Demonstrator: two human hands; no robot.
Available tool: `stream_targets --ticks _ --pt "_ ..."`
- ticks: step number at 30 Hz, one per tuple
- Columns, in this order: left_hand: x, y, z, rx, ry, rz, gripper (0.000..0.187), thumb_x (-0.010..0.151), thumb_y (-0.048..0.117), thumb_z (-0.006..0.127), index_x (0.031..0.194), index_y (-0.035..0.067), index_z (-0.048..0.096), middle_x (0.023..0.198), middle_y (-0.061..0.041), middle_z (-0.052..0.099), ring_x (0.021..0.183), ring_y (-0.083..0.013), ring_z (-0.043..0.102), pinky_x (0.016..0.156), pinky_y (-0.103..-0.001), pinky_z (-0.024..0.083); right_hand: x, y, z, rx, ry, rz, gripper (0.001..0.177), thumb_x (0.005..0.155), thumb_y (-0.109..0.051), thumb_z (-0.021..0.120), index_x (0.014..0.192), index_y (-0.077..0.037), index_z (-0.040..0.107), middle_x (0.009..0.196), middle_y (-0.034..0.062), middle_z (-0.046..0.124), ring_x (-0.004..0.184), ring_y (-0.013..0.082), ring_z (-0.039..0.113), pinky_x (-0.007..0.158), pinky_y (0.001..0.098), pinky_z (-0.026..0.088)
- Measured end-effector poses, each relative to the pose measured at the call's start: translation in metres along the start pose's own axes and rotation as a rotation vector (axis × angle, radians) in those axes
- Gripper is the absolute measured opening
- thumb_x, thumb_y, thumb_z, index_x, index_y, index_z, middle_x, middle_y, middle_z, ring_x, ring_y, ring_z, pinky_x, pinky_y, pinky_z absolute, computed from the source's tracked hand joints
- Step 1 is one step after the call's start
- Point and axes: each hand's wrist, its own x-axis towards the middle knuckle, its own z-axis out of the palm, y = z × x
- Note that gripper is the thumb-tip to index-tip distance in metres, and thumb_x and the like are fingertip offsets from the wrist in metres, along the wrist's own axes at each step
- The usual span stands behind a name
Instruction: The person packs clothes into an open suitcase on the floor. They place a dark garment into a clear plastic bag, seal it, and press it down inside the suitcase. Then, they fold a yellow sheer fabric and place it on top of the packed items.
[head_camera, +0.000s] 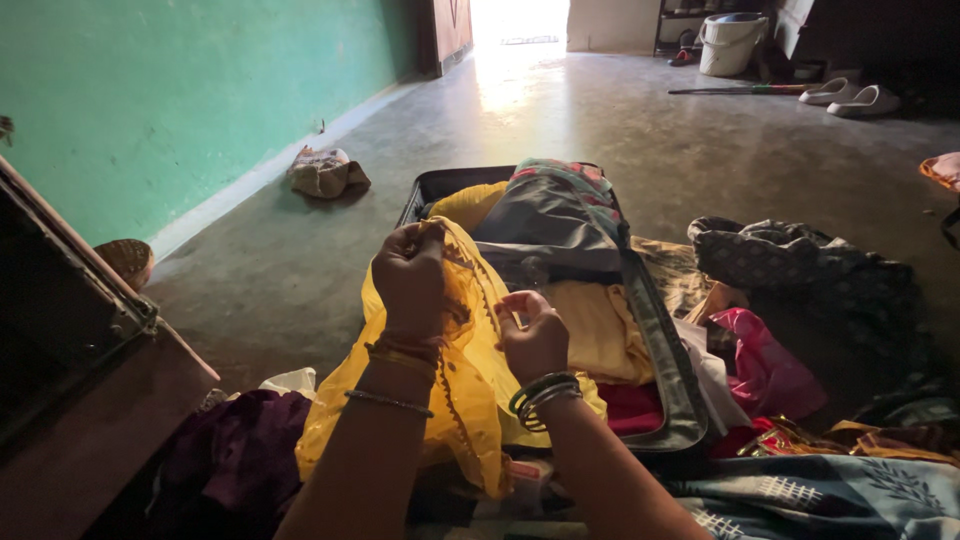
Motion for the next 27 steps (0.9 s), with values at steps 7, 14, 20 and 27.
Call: stream_targets --ticks 7,14,20,27 --pt "0.011 -0.008 -0.016 0.046 0.012 0.132 0.024 0.091 0.02 0.077 0.103 -0.001 0.075 0.088 -0.003 0.077 0.076 -0.0063 0.068 0.072 -0.023 0.055 0.006 0.013 -0.008 0.066 -0.019 -0.141 0.032 0.086 -0.021 0.078 0.11 -0.005 0.066 0.092 0.0097 0.074 0.072 0.016 0.073 0.058 0.0279 0.059" --pt "0.019 -0.012 -0.026 0.077 0.043 0.048 0.022 0.092 0.019 0.076 0.101 0.0 0.076 0.084 -0.002 0.076 0.071 -0.0058 0.065 0.067 -0.023 0.054 0.017 0.004 -0.033 0.062 -0.138 -0.134 0.038 0.084 -0.021 0.083 0.115 -0.008 0.066 0.09 0.01 0.074 0.072 0.0151 0.07 0.062 0.0262 0.057" --pt "0.017 -0.01 -0.024 0.056 0.044 0.017 0.021 0.092 0.018 0.074 0.102 -0.001 0.075 0.083 -0.002 0.075 0.069 -0.0058 0.064 0.064 -0.023 0.053 0.018 0.017 -0.044 0.11 -0.226 -0.301 0.018 0.093 -0.009 0.068 0.111 -0.005 0.066 0.103 0.0073 0.072 0.084 0.0117 0.076 0.07 0.0265 0.063" --pt "0.013 0.004 -0.017 0.034 0.031 -0.023 0.02 0.092 0.016 0.074 0.101 -0.001 0.075 0.083 -0.004 0.075 0.07 -0.0064 0.065 0.065 -0.022 0.053 0.013 0.024 -0.04 -0.044 -0.247 -0.36 0.019 0.091 -0.009 0.069 0.11 -0.008 0.075 0.107 0.0074 0.072 0.082 0.0158 0.074 0.073 0.028 0.06"
